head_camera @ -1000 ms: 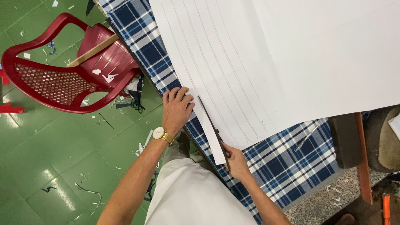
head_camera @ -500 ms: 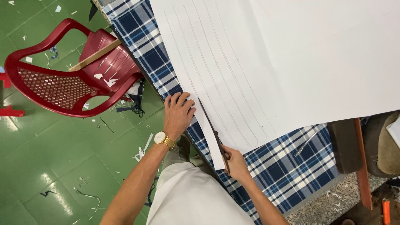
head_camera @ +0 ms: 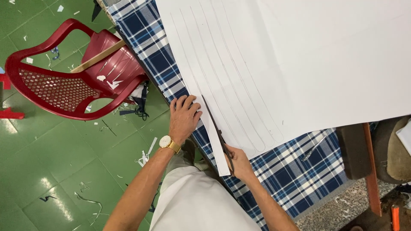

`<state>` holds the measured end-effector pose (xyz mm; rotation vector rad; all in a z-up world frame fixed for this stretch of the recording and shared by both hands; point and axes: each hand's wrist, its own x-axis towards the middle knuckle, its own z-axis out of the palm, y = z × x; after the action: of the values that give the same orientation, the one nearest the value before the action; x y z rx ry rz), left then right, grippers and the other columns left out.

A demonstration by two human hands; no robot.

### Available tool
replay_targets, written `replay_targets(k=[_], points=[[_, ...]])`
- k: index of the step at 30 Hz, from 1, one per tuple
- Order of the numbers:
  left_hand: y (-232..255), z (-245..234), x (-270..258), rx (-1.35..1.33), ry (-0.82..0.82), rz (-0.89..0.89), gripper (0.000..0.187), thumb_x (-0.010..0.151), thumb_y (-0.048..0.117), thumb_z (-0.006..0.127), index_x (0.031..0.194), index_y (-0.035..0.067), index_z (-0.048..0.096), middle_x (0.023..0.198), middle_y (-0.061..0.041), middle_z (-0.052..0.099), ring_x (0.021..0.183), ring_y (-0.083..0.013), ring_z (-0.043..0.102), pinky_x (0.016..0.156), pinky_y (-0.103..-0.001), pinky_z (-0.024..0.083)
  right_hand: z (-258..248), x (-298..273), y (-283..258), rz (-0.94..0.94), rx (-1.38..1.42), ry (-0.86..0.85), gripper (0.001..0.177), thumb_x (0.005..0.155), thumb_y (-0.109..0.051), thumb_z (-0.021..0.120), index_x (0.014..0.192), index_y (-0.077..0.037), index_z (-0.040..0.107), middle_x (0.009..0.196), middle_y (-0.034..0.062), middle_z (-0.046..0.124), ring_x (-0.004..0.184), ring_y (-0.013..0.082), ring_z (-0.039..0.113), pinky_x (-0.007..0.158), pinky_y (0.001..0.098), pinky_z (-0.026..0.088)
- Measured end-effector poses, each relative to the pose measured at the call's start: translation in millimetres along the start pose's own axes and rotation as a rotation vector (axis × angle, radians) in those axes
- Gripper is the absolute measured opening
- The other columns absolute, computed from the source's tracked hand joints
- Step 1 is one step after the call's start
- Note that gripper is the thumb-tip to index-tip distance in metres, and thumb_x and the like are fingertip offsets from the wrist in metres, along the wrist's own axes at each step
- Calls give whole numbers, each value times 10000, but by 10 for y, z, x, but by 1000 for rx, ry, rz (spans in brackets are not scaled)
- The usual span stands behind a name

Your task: The person uses a wooden ruler and a pen to draw parallel lines on a large sheet of white paper. They then use scissors to cut along the drawn lines, separating the paper into long strips.

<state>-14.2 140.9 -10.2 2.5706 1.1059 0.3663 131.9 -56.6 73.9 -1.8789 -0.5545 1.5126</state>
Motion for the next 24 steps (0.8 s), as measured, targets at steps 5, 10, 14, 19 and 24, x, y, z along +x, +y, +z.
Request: replay_targets(k=[5,10,14,19,24], points=[[-45,24,16,-3,11,26,153,986,346,636,1038,202,645,1297,-27,561,1321,-276,452,1145,-558,241,-13,6,43,-32,19,-3,385,962,-240,674,1274,-18,715,531,156,698,345,125,544,337,198,419],[-298,-60,330,29,52,38,127,986,332,647,1034,222,688,1278,-7,599,1326,-219,451,1156,-530,240,-25,91,147,-50,80,-8,418,948,-252,697,1269,14,710,581,179,723,388,128,565,356,230,456],[-463,-58,536,66,102,33,151,957,295,705,1050,180,679,1315,-22,567,1323,-257,440,1142,-536,258,-64,148,207,-16,58,-2,523,923,-265,748,1351,24,664,792,200,792,632,168,658,586,289,557],[-457,-99,557,23,39,-11,146,970,287,683,1068,180,681,1333,-29,564,1319,-264,448,1134,-545,259,-50,147,57,41,34,0,589,914,-287,769,1395,23,629,832,199,791,664,185,656,596,299,547],[-433,-152,548,24,8,-25,152,991,297,657,1099,191,674,1360,-26,551,1351,-260,428,1148,-547,248,-53,278,86,48,-25,2,564,912,-332,779,1374,-29,667,840,171,791,706,170,665,632,314,573]])
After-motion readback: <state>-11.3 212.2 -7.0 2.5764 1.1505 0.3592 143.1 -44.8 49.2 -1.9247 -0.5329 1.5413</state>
